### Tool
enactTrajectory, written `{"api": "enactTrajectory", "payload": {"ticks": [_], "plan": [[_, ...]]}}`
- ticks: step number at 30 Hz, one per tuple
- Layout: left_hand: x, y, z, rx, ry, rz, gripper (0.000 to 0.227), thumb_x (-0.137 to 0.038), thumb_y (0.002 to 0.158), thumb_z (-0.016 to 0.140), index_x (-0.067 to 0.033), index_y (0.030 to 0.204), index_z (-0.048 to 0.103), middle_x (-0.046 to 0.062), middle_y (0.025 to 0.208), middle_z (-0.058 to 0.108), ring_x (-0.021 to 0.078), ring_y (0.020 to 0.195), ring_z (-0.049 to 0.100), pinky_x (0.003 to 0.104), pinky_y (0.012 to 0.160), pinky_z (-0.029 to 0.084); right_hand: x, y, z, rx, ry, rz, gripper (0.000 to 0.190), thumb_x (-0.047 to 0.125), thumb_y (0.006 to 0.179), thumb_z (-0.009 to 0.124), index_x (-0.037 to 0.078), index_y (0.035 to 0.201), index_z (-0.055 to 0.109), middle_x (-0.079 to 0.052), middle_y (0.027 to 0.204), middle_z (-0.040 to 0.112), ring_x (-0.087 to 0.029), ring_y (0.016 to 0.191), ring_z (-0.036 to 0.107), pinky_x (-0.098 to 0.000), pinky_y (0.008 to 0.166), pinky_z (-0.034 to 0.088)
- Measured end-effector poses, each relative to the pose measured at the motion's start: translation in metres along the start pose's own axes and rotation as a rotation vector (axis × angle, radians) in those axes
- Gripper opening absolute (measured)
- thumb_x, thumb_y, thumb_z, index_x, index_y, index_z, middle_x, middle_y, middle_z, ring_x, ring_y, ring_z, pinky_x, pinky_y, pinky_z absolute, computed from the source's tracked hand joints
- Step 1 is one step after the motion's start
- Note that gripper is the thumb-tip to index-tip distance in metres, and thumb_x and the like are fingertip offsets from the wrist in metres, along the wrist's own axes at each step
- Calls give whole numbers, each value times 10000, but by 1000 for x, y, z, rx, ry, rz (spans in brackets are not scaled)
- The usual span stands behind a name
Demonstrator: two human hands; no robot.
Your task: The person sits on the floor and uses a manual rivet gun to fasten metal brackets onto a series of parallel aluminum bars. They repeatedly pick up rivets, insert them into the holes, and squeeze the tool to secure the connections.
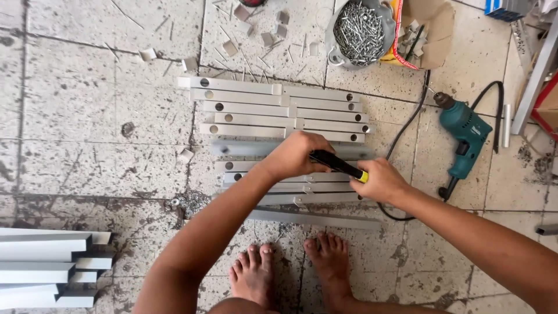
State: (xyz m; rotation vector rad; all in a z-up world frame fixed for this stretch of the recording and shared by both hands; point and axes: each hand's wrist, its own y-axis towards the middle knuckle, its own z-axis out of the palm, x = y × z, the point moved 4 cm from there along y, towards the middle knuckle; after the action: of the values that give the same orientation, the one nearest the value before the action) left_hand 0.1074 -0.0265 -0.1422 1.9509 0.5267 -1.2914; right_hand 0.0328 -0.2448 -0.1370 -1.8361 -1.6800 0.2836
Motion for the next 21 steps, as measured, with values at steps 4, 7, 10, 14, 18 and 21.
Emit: {"api": "enactTrajectory", "payload": {"ticks": [4, 7, 10, 14, 18, 21], "plan": [[-9, 2, -5, 23, 32, -7, 307, -129, 691, 911, -95, 930, 721, 104, 831, 734, 350, 792, 726, 439, 710, 601, 13, -18, -20, -26, -40, -79, 316, 391, 739, 772, 111, 663, 648, -110, 558, 665, -311, 627, 691, -386, 594, 504], [-43, 20, -36, 11, 157, 50, 270, -109, 723, 884, -86, 926, 707, 107, 845, 732, 358, 794, 722, 463, 694, 602, 74, -45, -87, 83, -119, -209, 377, 329, 931, 654, 3, 1104, 731, -201, 886, 761, -312, 826, 752, -390, 824, 585], [-78, 44, -63, 160, 650, 91, 167, -317, 966, 733, -215, 861, 653, -32, 740, 621, 163, 657, 598, 258, 538, 622, 112, -73, -154, 153, -445, 20, 598, 373, 903, 628, 339, 1474, 450, 5, 1488, 493, -133, 700, 723, -284, 526, 669], [-114, 65, -101, -336, 588, 263, 361, -164, 880, 899, -162, 1125, 633, 44, 1108, 582, 251, 1056, 548, 360, 841, 582, 101, -74, -192, 14, -183, -123, 289, 272, 952, 616, 119, 1197, 640, -54, 708, 734, -144, 412, 596, -223, 312, 485], [-105, 31, -99, -765, 31, -40, 946, -546, 765, 823, -135, 1439, 302, 59, 1361, 427, 186, 1243, 466, 311, 1024, 476, 92, -55, -191, 16, 276, -648, 206, 149, 891, 650, 94, 1060, 754, 19, 617, 682, -70, 394, 531, -187, 325, 482], [-100, 18, -66, -492, -491, 92, 594, -458, 1017, 635, -30, 1368, 418, 39, 1194, 498, 175, 1140, 503, 329, 1019, 487, 122, -32, -172, 398, 293, -1024, 306, 272, 971, 533, 100, 1185, 667, -12, 954, 795, -53, 595, 717, -137, 462, 642]]}}
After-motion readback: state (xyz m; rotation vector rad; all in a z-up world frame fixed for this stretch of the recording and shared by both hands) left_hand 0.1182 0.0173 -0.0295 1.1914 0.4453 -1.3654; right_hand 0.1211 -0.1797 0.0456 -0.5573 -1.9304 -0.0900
